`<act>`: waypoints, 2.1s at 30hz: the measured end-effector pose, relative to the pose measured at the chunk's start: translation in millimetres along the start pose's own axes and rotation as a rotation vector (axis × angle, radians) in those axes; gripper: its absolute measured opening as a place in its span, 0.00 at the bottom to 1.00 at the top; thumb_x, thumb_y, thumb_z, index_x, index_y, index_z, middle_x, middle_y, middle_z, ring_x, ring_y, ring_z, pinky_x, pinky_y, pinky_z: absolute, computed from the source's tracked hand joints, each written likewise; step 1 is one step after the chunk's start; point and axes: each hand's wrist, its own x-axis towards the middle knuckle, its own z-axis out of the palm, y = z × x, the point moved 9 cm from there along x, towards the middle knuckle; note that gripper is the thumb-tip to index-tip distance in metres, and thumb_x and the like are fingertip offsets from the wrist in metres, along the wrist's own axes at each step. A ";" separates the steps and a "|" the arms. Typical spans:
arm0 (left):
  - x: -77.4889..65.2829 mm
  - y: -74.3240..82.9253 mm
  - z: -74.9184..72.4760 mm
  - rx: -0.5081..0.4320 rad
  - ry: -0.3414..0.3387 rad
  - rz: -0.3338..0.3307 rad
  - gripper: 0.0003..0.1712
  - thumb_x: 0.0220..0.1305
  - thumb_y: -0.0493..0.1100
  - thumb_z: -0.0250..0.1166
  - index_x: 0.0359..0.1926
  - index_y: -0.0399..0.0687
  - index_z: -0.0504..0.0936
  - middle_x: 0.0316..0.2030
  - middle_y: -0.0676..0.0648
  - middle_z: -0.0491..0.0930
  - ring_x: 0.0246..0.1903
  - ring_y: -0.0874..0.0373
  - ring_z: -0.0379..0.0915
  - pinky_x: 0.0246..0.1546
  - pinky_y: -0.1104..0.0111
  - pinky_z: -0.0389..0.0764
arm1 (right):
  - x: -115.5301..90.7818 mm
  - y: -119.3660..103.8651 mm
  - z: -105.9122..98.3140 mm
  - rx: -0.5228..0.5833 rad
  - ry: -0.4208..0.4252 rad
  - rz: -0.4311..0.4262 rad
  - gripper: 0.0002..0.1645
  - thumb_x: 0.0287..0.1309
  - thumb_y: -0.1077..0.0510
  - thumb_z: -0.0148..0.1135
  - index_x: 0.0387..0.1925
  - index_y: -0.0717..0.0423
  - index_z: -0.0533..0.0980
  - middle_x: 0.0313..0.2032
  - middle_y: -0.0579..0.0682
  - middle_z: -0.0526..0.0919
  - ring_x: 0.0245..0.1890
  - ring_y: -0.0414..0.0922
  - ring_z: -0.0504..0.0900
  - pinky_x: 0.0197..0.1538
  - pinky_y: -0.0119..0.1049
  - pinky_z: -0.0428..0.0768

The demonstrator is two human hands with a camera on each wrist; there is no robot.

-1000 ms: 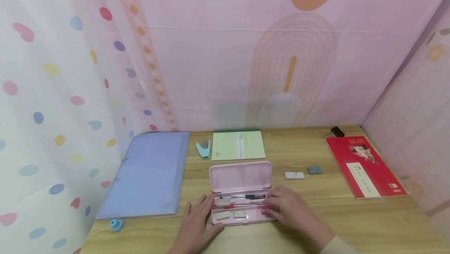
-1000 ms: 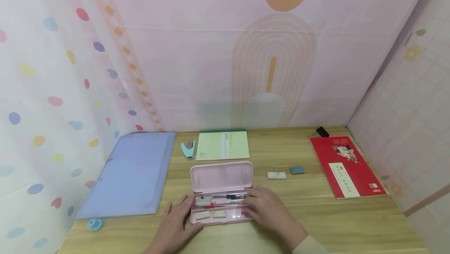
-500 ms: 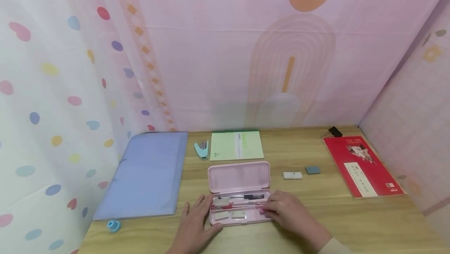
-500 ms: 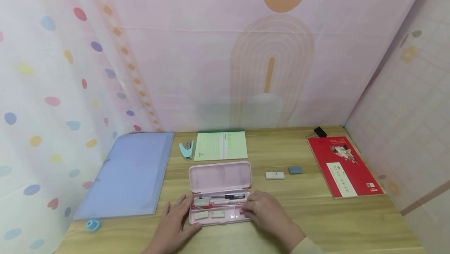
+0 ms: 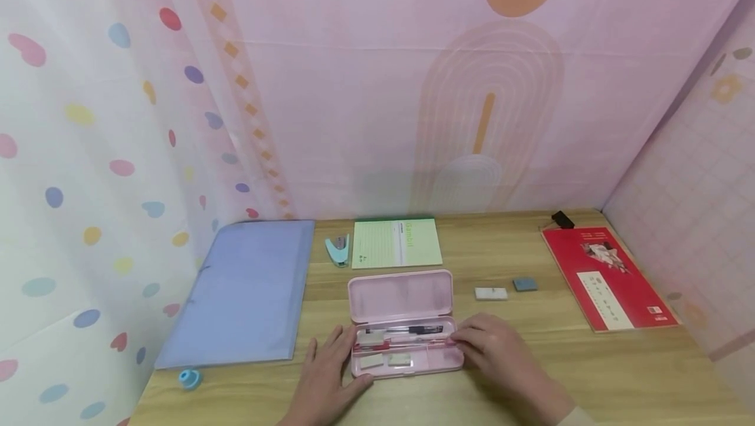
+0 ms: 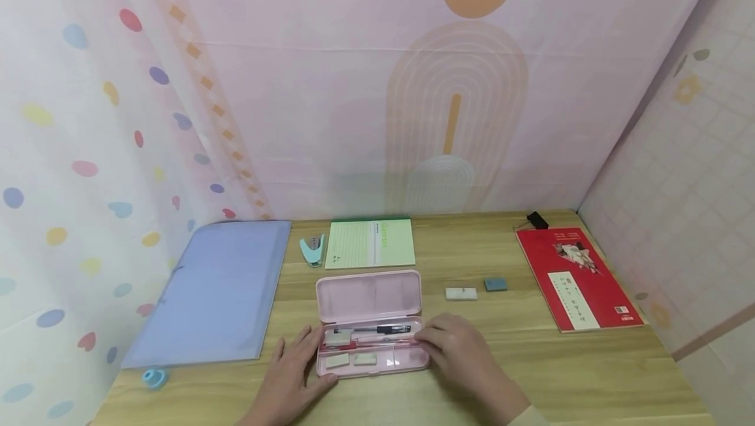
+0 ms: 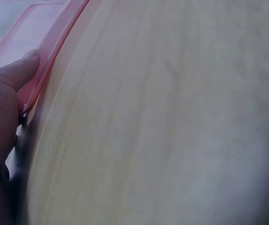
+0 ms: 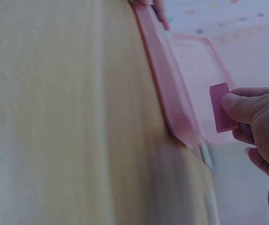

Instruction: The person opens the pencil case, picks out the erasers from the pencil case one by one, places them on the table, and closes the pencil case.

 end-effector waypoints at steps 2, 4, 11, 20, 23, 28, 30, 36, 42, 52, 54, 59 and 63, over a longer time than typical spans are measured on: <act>-0.3 0.0 -0.4 -0.001 0.005 0.003 0.54 0.53 0.79 0.52 0.73 0.55 0.58 0.70 0.51 0.62 0.70 0.50 0.53 0.67 0.38 0.43 | -2.2 10.5 -8.7 -0.028 0.017 0.037 0.14 0.43 0.62 0.76 0.34 0.46 0.86 0.35 0.36 0.82 0.37 0.35 0.79 0.42 0.33 0.81; -0.7 -0.3 -0.4 0.002 0.012 0.005 0.54 0.53 0.79 0.52 0.73 0.54 0.59 0.70 0.51 0.62 0.70 0.50 0.53 0.67 0.39 0.43 | -5.2 24.0 -13.9 -0.066 0.013 0.077 0.14 0.41 0.62 0.77 0.34 0.45 0.86 0.35 0.36 0.82 0.38 0.35 0.79 0.42 0.34 0.81; -0.9 -1.5 0.2 0.007 0.026 0.015 0.54 0.53 0.79 0.52 0.73 0.55 0.59 0.69 0.52 0.62 0.70 0.51 0.53 0.67 0.39 0.44 | -16.8 73.7 -12.8 -0.124 -0.083 0.254 0.11 0.45 0.57 0.76 0.34 0.41 0.86 0.36 0.33 0.83 0.40 0.35 0.80 0.45 0.38 0.82; -0.5 -0.9 2.2 0.008 -0.006 0.005 0.54 0.54 0.80 0.51 0.73 0.54 0.58 0.70 0.53 0.61 0.70 0.51 0.52 0.67 0.39 0.43 | -23.1 93.8 -5.2 -0.147 -0.178 0.322 0.09 0.48 0.57 0.74 0.35 0.43 0.86 0.36 0.35 0.83 0.40 0.36 0.80 0.46 0.39 0.82; 0.2 -0.7 2.3 0.012 -0.010 0.003 0.54 0.54 0.80 0.51 0.74 0.54 0.58 0.70 0.52 0.61 0.71 0.51 0.51 0.67 0.39 0.43 | -23.3 96.6 -3.4 -0.143 -0.187 0.338 0.09 0.49 0.56 0.74 0.35 0.43 0.86 0.36 0.35 0.83 0.40 0.36 0.79 0.47 0.39 0.82; 0.3 -0.2 2.5 0.013 -0.004 0.005 0.54 0.54 0.80 0.51 0.73 0.54 0.58 0.70 0.52 0.61 0.70 0.51 0.51 0.67 0.39 0.43 | -24.4 100.3 -0.4 -0.159 -0.188 0.354 0.09 0.51 0.55 0.73 0.37 0.45 0.86 0.37 0.38 0.83 0.41 0.38 0.80 0.48 0.41 0.82; 0.1 0.0 2.5 0.009 0.001 0.006 0.55 0.53 0.80 0.51 0.73 0.54 0.58 0.70 0.53 0.61 0.70 0.51 0.52 0.67 0.39 0.43 | -25.5 101.2 2.0 -0.170 -0.202 0.364 0.11 0.51 0.54 0.73 0.39 0.46 0.86 0.39 0.40 0.83 0.41 0.40 0.80 0.48 0.42 0.82; 0.0 0.0 2.3 0.003 0.000 0.002 0.54 0.53 0.80 0.52 0.73 0.54 0.58 0.70 0.52 0.61 0.70 0.51 0.52 0.67 0.39 0.43 | -27.1 100.3 6.9 -0.169 -0.254 0.396 0.18 0.51 0.53 0.73 0.46 0.48 0.84 0.43 0.44 0.84 0.46 0.44 0.81 0.51 0.47 0.81; 0.2 -0.3 1.4 -0.002 -0.003 -0.005 0.54 0.53 0.79 0.53 0.73 0.54 0.58 0.70 0.52 0.61 0.70 0.51 0.52 0.67 0.39 0.43 | -27.6 98.8 9.5 -0.159 -0.292 0.404 0.17 0.53 0.52 0.71 0.47 0.45 0.84 0.45 0.42 0.84 0.48 0.43 0.80 0.52 0.46 0.80; -0.3 -1.5 1.0 0.002 0.003 -0.007 0.54 0.53 0.80 0.51 0.74 0.55 0.58 0.70 0.53 0.61 0.70 0.51 0.52 0.67 0.39 0.43 | -27.5 98.8 10.8 -0.133 -0.291 0.429 0.18 0.53 0.55 0.72 0.48 0.47 0.84 0.46 0.44 0.84 0.51 0.46 0.79 0.54 0.48 0.78; -0.2 -1.8 1.5 0.003 -0.002 -0.009 0.54 0.53 0.80 0.51 0.74 0.55 0.58 0.70 0.53 0.61 0.70 0.51 0.52 0.67 0.39 0.43 | -27.9 98.9 10.7 -0.137 -0.285 0.431 0.18 0.53 0.55 0.72 0.48 0.47 0.84 0.46 0.44 0.84 0.51 0.47 0.79 0.54 0.49 0.78; 0.0 -1.9 2.2 0.004 -0.013 -0.012 0.54 0.53 0.80 0.51 0.74 0.55 0.58 0.70 0.53 0.61 0.71 0.51 0.51 0.67 0.39 0.42 | -29.7 100.5 11.0 -0.145 -0.268 0.430 0.17 0.53 0.55 0.71 0.47 0.47 0.84 0.46 0.44 0.84 0.51 0.47 0.79 0.54 0.49 0.78; 0.2 -1.6 2.4 0.009 -0.011 -0.010 0.55 0.53 0.80 0.51 0.74 0.55 0.58 0.70 0.53 0.60 0.71 0.51 0.51 0.68 0.39 0.42 | -31.5 102.0 9.9 -0.126 -0.258 0.447 0.20 0.52 0.54 0.72 0.49 0.46 0.83 0.48 0.44 0.83 0.52 0.46 0.79 0.54 0.49 0.78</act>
